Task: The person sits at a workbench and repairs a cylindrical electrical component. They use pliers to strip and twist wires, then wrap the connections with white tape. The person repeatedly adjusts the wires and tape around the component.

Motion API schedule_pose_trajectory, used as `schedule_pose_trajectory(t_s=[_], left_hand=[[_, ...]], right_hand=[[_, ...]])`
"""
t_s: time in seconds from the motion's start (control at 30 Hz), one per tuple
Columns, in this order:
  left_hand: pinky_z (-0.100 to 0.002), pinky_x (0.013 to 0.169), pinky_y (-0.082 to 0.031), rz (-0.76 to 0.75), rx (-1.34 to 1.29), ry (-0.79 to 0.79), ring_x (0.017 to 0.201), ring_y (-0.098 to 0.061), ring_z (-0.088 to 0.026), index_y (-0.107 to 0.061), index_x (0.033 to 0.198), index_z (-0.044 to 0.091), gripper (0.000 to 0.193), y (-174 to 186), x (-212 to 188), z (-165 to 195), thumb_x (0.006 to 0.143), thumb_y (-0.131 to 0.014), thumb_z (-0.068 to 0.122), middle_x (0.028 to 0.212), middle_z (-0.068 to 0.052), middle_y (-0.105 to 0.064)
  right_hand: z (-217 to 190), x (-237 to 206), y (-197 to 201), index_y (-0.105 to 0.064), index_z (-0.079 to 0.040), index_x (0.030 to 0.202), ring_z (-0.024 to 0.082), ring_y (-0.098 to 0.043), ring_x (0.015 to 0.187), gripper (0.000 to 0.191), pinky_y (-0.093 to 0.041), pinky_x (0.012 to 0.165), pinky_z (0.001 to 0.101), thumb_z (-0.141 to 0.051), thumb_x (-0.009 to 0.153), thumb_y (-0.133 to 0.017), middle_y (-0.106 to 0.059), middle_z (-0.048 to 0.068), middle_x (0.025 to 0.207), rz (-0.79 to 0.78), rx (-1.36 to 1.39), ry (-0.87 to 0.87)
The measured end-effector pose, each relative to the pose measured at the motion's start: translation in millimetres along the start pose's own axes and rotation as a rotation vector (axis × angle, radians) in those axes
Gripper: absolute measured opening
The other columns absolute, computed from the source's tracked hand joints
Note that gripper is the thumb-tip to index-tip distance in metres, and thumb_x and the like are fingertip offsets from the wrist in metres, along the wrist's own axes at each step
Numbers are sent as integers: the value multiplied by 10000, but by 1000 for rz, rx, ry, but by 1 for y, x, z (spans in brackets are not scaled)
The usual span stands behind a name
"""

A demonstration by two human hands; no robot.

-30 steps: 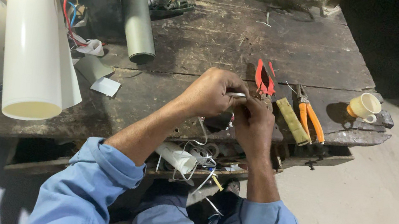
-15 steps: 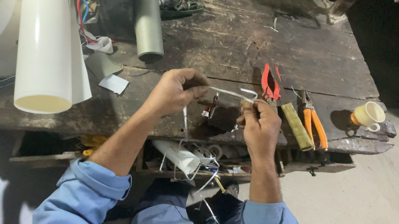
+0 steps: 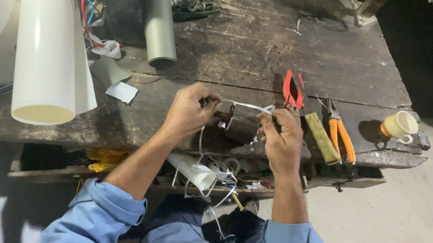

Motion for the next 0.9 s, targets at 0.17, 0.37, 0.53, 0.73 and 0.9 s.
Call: schedule_pose_trajectory(t_s=[0.17, 0.37, 0.53, 0.73, 0.9], left_hand=[[-281, 523, -566, -236, -659, 485, 622, -680, -134, -702, 1007, -8, 100, -26, 7, -5, 931, -735, 48, 778, -78, -716], [-295, 511, -622, -146, -861, 546, 605, -715, -147, -613, 1008, 23, 117, -33, 21, 11, 920, -690, 19, 790, -81, -709], [-269, 433, -544, -118, -866, 526, 547, -664, -131, -591, 979, 19, 122, -45, 31, 12, 904, -684, -3, 773, -79, -675], [-226, 413, -442, -109, -659, 424, 509, -566, -82, -634, 846, 21, 88, -57, 33, -5, 825, -695, -38, 713, -44, -655], [-227, 404, -454, -202, -597, 432, 503, -583, -81, -648, 762, 30, 87, -59, 25, -15, 806, -687, -33, 668, -38, -651]], right_hand=[[-14, -4, -11, -693, 13, 1030, 61, -576, 838, 189, -454, 709, 211, -168, 1058, -647, -634, 4, 999, -85, -12, 255], [7, -1, -15, -728, -18, 1068, 59, -503, 780, 220, -410, 686, 222, -214, 1081, -629, -597, -23, 837, -150, -65, 2], [-6, -2, -24, -657, -20, 1247, 62, -527, 849, 312, -436, 721, 210, -216, 1013, -719, -628, -16, 946, -217, 4, 53], [-21, 0, -29, -564, -17, 1395, 118, -681, 1034, 592, -555, 908, 249, -29, 840, -770, -689, 59, 1235, -77, -21, 156], [-8, 0, -29, -720, -17, 1284, 116, -717, 1023, 307, -569, 936, 244, 20, 980, -722, -774, 61, 1147, -95, -85, 237]])
Point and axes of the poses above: each hand's wrist, its own x-axis towards the middle knuckle, its own y-axis out of the back of the hand, z = x × y, the point moved 6 cm from there along x, towards the middle knuckle
